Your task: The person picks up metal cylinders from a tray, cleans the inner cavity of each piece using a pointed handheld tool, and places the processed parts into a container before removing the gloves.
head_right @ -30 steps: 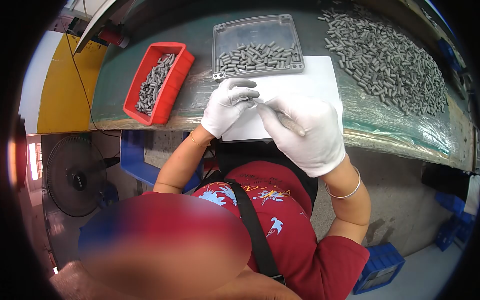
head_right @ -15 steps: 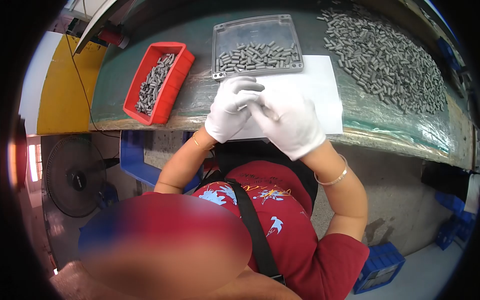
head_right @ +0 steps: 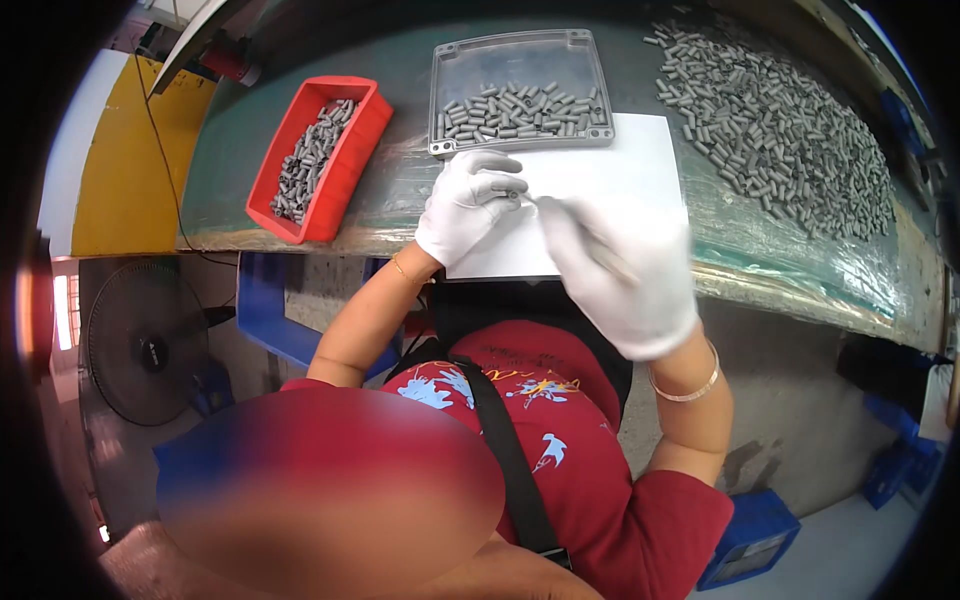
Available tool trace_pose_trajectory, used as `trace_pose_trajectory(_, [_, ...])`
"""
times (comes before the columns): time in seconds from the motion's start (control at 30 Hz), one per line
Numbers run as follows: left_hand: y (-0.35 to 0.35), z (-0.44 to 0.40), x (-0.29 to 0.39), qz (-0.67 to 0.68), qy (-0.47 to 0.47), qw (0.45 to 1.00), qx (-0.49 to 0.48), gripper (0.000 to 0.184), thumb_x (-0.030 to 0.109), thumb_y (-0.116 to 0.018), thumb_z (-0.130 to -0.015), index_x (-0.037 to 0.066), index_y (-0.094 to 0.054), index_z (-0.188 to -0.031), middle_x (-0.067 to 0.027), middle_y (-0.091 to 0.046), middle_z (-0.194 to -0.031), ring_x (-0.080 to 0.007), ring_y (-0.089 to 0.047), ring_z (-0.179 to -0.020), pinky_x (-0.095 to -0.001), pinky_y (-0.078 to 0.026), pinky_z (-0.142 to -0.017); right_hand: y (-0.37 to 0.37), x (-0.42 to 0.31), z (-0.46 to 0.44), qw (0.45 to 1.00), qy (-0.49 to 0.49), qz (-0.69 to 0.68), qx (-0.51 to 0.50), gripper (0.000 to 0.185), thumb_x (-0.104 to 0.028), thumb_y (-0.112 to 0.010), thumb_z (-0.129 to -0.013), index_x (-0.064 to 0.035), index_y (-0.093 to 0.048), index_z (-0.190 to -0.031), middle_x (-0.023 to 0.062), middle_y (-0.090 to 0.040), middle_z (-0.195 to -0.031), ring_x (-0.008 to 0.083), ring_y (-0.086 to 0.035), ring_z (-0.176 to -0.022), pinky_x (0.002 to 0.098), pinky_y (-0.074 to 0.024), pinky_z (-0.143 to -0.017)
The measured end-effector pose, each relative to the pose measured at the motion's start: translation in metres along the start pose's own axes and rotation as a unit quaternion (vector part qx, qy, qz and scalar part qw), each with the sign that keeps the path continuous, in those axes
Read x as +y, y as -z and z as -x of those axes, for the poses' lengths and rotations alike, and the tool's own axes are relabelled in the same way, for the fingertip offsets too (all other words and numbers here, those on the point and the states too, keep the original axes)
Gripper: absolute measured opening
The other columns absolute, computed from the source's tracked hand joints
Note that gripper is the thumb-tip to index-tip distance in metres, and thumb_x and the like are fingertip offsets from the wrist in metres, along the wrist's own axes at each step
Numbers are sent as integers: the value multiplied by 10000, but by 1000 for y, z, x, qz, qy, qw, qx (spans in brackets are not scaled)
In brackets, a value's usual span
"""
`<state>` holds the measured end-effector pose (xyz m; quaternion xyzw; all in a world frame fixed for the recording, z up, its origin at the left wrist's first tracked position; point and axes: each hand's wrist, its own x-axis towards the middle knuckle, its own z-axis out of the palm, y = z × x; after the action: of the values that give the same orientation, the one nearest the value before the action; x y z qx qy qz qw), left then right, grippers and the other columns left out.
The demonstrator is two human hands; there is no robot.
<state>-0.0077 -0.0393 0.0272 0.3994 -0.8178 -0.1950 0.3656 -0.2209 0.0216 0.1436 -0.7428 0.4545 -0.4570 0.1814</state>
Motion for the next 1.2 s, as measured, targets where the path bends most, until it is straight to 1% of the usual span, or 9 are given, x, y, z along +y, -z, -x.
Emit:
trace_pose_trajectory(0.1, [-2,7,-10,66,62,996,12,249,61,-812,-712,132,-763,-946,-32,-687,-1055,-246,-611,-1053,-375,-511,-910,24,-13,6,998,-57,3,5,51,-48,-703,-856,2,-714,-857,118,-664,-693,260,-653,-603,331,-504,-580])
trace_pose_trajectory(0.2, [-1,7,-12,153,90,984,16,268,18,-803,-732,111,-758,-980,-43,-669,-1079,-219,-615,-1050,-345,-528,-905,23,-2,9,998,15,-42,-40,66,-65,-702,-867,0,-712,-872,115,-670,-709,267,-659,-614,336,-514,-590])
trace_pose_trajectory(0.37, [5,6,-8,118,130,984,-2,282,-45,-787,-749,63,-749,-1007,-74,-638,-1116,-191,-634,-1053,-316,-545,-917,15,-1,14,998,27,-52,-34,64,-71,-702,-872,-7,-705,-877,105,-664,-705,264,-654,-606,338,-514,-589])
trace_pose_trajectory(0.47, [-1,10,-13,197,165,966,33,277,-39,-794,-746,63,-745,-999,-71,-660,-1089,-197,-638,-1059,-323,-541,-909,7,-9,13,998,17,-52,-41,36,-43,-698,-869,-8,-698,-866,105,-653,-693,261,-651,-599,344,-507,-579])
trace_pose_trajectory(0.57, [2,8,-12,106,64,989,82,258,4,-808,-698,101,-745,-929,-45,-710,-1025,-231,-662,-980,-354,-525,-886,1,-10,14,996,43,-51,-54,59,8,-702,-836,-16,-666,-876,102,-647,-714,264,-648,-616,356,-505,-578])
trace_pose_trajectory(0.67, [6,7,-9,77,49,993,79,273,-8,-818,-713,88,-740,-956,-61,-692,-1085,-225,-634,-1069,-353,-517,-928,-6,-8,17,994,98,-17,-51,170,29,-713,-783,-27,-639,-925,93,-647,-755,267,-643,-642,354,-507,-594])
trace_pose_trajectory(0.87, [6,7,-10,64,64,992,89,264,19,-834,-697,104,-743,-930,-54,-691,-1083,-224,-626,-1073,-356,-510,-930,-15,-9,18,992,117,8,-48,211,33,-713,-694,-27,-625,-876,80,-614,-740,257,-625,-633,353,-501,-585])
trace_pose_trajectory(1.07, [8,7,-9,64,53,993,82,258,20,-836,-697,107,-750,-924,-58,-690,-1080,-230,-626,-1077,-360,-512,-932,-17,-11,17,988,126,49,-77,183,-42,-709,-681,-35,-609,-834,78,-616,-771,238,-620,-636,349,-500,-585])
trace_pose_trajectory(1.2, [9,7,-6,52,51,994,77,259,20,-837,-693,105,-752,-922,-61,-691,-1076,-236,-631,-1068,-361,-514,-929,-13,-13,15,982,131,81,-114,162,-87,-721,-725,-41,-608,-832,89,-634,-821,233,-628,-675,350,-503,-611])
